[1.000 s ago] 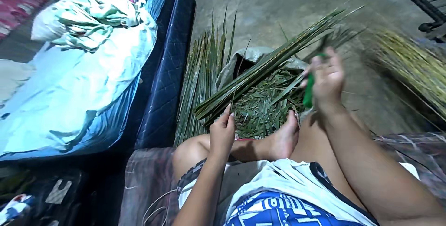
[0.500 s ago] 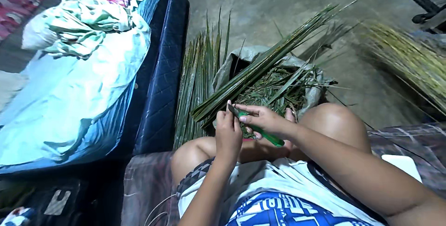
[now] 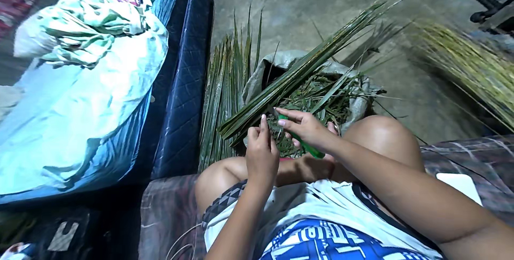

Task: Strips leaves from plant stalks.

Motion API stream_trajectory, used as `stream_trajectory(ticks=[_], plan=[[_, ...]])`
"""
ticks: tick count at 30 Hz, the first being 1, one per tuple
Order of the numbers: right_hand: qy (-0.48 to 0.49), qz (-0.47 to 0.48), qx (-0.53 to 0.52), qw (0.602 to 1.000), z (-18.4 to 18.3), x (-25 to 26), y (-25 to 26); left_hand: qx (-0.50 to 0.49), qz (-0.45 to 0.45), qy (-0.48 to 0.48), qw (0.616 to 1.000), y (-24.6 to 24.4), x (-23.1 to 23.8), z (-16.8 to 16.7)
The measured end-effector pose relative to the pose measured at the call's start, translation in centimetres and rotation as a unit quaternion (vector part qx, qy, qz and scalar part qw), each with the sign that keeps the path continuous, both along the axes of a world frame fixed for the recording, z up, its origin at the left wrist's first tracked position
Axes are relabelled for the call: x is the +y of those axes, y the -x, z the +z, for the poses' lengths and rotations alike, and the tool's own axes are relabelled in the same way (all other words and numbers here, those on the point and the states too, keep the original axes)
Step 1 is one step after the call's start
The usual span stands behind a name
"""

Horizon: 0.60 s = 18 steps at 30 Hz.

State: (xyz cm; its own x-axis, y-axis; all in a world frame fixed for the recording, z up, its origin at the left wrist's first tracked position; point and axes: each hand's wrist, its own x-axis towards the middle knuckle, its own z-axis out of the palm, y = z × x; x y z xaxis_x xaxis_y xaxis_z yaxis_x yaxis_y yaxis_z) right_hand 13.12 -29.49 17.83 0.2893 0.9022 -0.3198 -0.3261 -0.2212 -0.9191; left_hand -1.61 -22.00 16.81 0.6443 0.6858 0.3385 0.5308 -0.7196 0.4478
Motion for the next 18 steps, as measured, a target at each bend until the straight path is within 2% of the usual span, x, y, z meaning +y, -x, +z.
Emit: stream_trajectory(ticks=[6,11,13,16,18], plan=[[-0.024,-0.099,-0.067,0.993,-0.2,-0.7,-3.7,-0.006,-0.026,-0.01,1.0,0.8,-0.4,0.1],[-0.064,-0.265,-0.072,0.959,-0.6,-1.5,-8.4,-0.003,-0.042,0.001,0.999,1.8,-0.4,0.1],[-0.08,-0.354,-0.078,0.929,-0.8,-2.1,-10.1,-0.002,-0.041,0.013,0.999,2.3,-0.1,-0.1],[-0.111,-0.502,-0.09,0.853,-1.3,-3.1,-12.0,0.003,-0.018,0.033,0.999,3.0,0.7,-0.2],[-0.131,-0.561,-0.108,0.81,-1.2,-3.6,-12.5,0.009,0.007,0.07,0.997,3.3,1.3,-0.1]])
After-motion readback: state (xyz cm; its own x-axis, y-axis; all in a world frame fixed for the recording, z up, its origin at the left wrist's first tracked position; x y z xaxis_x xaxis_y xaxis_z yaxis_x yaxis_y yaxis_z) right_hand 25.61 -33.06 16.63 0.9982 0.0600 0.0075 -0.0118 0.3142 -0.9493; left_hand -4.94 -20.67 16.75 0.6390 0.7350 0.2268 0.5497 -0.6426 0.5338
